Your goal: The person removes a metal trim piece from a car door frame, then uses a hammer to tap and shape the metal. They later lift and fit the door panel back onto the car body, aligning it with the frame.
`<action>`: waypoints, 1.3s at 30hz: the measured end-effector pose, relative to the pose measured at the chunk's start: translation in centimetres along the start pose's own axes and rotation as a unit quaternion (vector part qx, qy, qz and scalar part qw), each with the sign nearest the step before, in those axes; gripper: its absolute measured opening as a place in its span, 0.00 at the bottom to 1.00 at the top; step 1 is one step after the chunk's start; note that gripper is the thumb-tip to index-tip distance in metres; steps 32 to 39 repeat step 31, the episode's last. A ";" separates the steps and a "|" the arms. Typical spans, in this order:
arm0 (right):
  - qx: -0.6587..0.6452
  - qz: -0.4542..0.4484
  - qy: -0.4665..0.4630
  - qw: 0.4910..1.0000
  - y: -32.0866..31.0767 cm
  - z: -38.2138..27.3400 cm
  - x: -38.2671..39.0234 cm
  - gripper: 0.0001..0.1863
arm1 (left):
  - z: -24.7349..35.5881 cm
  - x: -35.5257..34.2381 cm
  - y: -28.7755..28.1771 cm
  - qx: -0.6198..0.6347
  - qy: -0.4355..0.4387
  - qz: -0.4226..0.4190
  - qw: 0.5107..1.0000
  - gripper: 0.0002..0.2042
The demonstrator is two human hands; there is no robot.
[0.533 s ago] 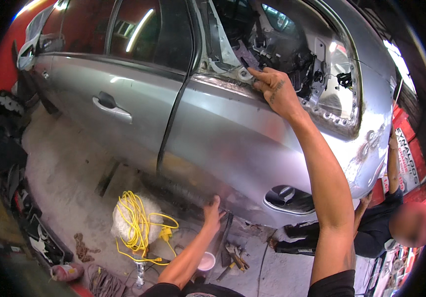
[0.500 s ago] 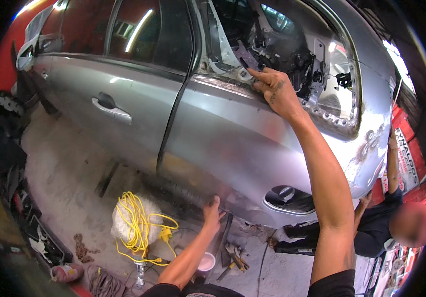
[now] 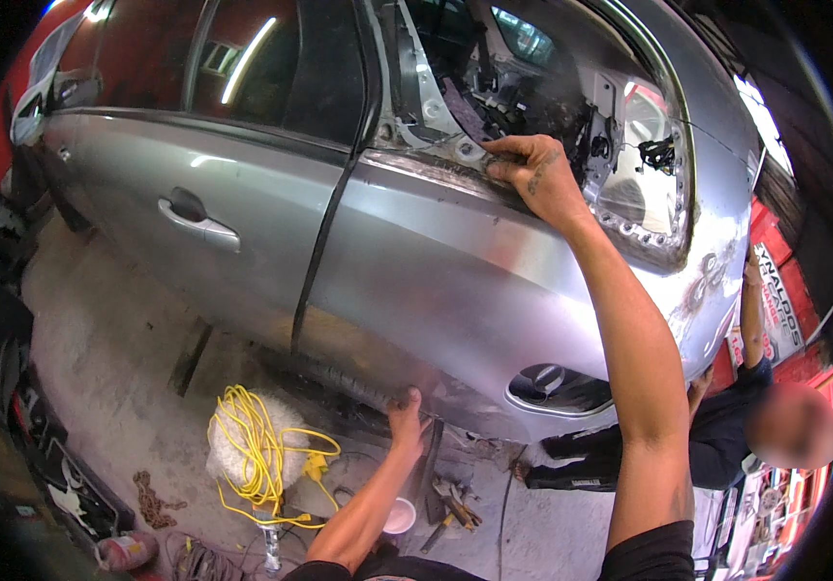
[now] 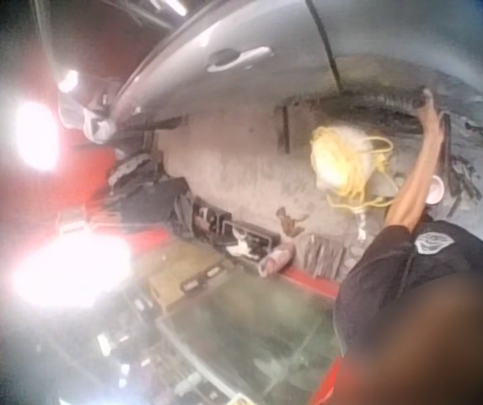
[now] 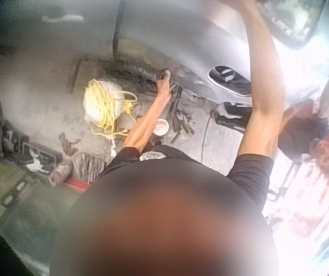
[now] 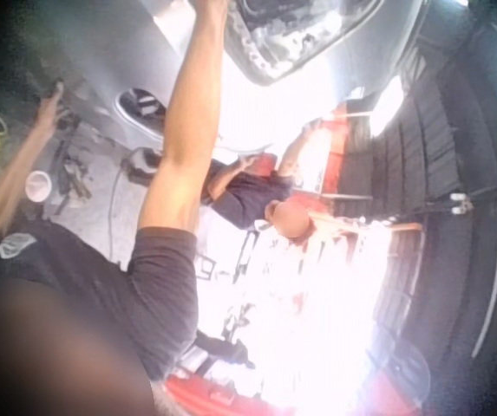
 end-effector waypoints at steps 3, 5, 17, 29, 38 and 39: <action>-0.005 -0.003 0.007 1.000 0.2 0.5 -0.2 0.18 | 0.0 -0.4 -0.4 -0.012 -0.002 0.005 1.000 0.44; -0.019 -0.005 0.029 0.999 0.2 0.6 0.0 0.18 | 0.0 -0.5 -0.4 -0.011 0.001 0.008 1.000 0.45; -0.036 0.007 -0.003 0.999 0.2 1.4 -0.1 0.17 | 0.1 -0.1 0.1 -0.015 0.009 -0.018 1.000 0.43; 0.002 0.001 -0.042 0.999 -0.2 0.3 -0.5 0.15 | -0.6 -1.5 -0.8 -0.013 0.009 -0.007 1.000 0.39; 0.031 0.007 -0.052 0.998 -0.4 0.1 -0.3 0.15 | -1.4 -2.4 -1.8 -0.015 0.002 -0.014 1.000 0.38; 0.031 0.007 -0.052 0.998 -0.4 0.1 -0.3 0.15 | -1.4 -2.4 -1.8 -0.015 0.002 -0.014 1.000 0.38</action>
Point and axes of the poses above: each hand's wrist, its own x-axis away from the middle knuckle, its own y-axis out of the palm, z = x × y, the point moved 8 cm from there along -x, towards the middle knuckle, and after that the axes turned 15 degrees about -y, right-handed, at the moved point
